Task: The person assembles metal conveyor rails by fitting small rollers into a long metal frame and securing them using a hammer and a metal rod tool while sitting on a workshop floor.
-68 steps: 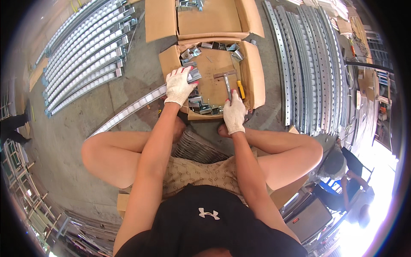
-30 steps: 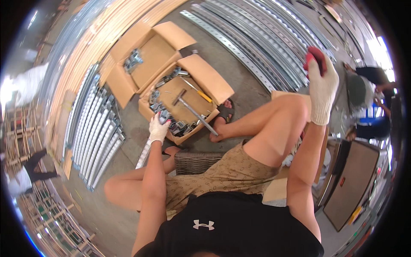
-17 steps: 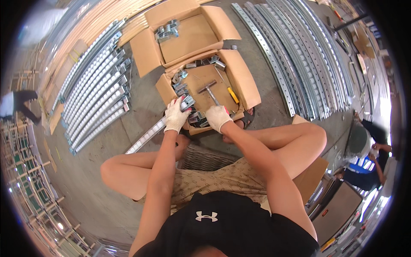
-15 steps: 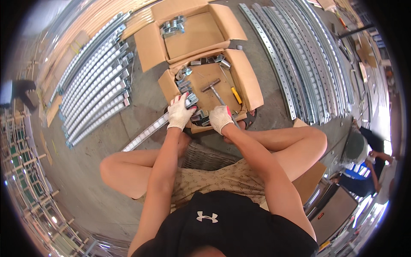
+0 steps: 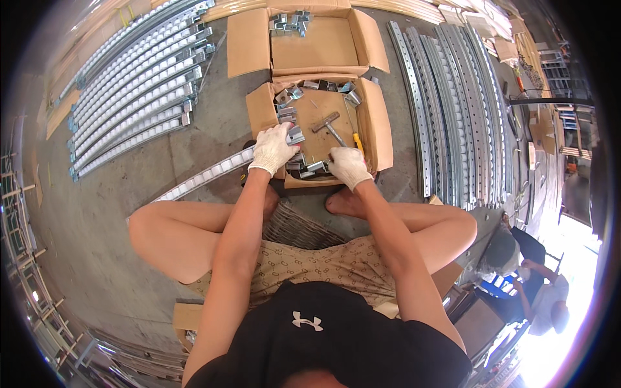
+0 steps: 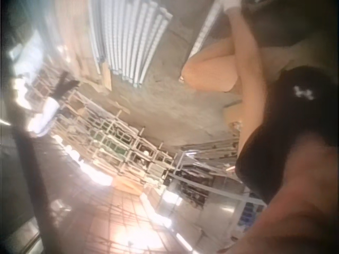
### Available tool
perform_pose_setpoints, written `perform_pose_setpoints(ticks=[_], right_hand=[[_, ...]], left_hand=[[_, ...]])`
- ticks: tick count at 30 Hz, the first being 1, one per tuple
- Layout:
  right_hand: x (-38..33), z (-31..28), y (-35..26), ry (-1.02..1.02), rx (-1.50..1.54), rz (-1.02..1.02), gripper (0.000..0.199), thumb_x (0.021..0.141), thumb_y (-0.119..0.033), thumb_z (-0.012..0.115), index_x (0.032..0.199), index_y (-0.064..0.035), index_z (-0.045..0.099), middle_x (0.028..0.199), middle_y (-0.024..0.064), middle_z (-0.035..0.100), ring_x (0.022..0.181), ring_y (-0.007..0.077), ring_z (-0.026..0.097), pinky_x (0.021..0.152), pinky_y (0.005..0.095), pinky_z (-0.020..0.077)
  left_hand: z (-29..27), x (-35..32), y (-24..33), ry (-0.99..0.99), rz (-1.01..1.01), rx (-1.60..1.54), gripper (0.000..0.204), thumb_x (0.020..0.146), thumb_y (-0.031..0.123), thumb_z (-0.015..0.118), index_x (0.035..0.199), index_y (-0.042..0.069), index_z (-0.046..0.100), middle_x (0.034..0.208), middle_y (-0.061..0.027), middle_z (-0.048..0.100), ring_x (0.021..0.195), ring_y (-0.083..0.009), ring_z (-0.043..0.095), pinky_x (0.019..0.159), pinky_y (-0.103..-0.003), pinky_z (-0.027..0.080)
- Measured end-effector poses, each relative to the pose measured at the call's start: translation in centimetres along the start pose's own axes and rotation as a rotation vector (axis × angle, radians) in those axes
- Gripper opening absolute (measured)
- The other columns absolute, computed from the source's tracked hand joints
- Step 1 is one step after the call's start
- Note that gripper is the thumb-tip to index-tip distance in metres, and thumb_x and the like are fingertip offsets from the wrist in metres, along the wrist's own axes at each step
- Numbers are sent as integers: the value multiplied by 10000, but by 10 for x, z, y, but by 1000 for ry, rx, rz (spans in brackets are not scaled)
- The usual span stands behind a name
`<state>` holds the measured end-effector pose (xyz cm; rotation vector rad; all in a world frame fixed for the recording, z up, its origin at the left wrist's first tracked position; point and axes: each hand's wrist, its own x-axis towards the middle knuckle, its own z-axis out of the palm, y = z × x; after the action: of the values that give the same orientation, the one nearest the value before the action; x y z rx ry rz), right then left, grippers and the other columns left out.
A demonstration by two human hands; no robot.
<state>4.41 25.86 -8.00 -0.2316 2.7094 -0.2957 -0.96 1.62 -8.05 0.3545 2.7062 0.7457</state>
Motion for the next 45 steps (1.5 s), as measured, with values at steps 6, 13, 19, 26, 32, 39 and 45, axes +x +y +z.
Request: perform_pose_setpoints(ticks=[6,13,19,26,32,39,45], right_hand=[[-10,3,33,302,929,254,163,915,-90,636,1048,3,647,894,155,714,822,268,725,763,411,600],[-9,20,14,158,1880,340,747,949,103,480,1636,-102,273,1210,190,656,867,267,726,699,382,667],[-3,31,6,-82,2107,322,510,960,79,533,1452,-7,430,1110,171,683,915,334,736,847,413,663],[-18,6,-10,-225,1522,438,304,941,-151,746,1132,65,651,965,139,726,893,240,750,736,310,641],[1,28,6,98,1541,422,404,904,-307,809,1064,50,708,908,77,706,684,165,704,525,289,552],[11,32,-5,199,1734,609,547,951,-404,751,1141,106,701,931,122,718,678,202,697,562,351,621],[25,18,-26,183,1506,524,495,929,-418,766,859,70,728,737,72,672,588,124,607,522,320,553]], left_hand=[[-11,-11,10,-8,30,-13,662,808,375,813,1371,108,590,1295,-163,668,1190,-359,647,1025,-469,489],[7,-25,16,-76,75,82,720,805,384,808,1425,116,560,1318,-147,656,1231,-338,623,1072,-463,454],[38,-31,5,56,91,93,688,776,381,827,1387,141,617,1337,-90,644,1292,-289,561,1128,-466,385],[28,-32,13,26,71,53,703,764,404,834,1374,122,627,1344,-94,647,1273,-300,577,1110,-456,403],[28,-24,22,-5,65,108,695,735,417,858,1338,145,643,1300,-95,659,1229,-298,608,1070,-466,417],[23,-23,25,-51,31,140,682,756,418,839,1344,133,644,1301,-112,656,1233,-303,612,1067,-456,420],[24,-24,5,-29,144,69,702,759,404,847,1351,101,625,1260,-121,673,1196,-307,631,1050,-430,433]])
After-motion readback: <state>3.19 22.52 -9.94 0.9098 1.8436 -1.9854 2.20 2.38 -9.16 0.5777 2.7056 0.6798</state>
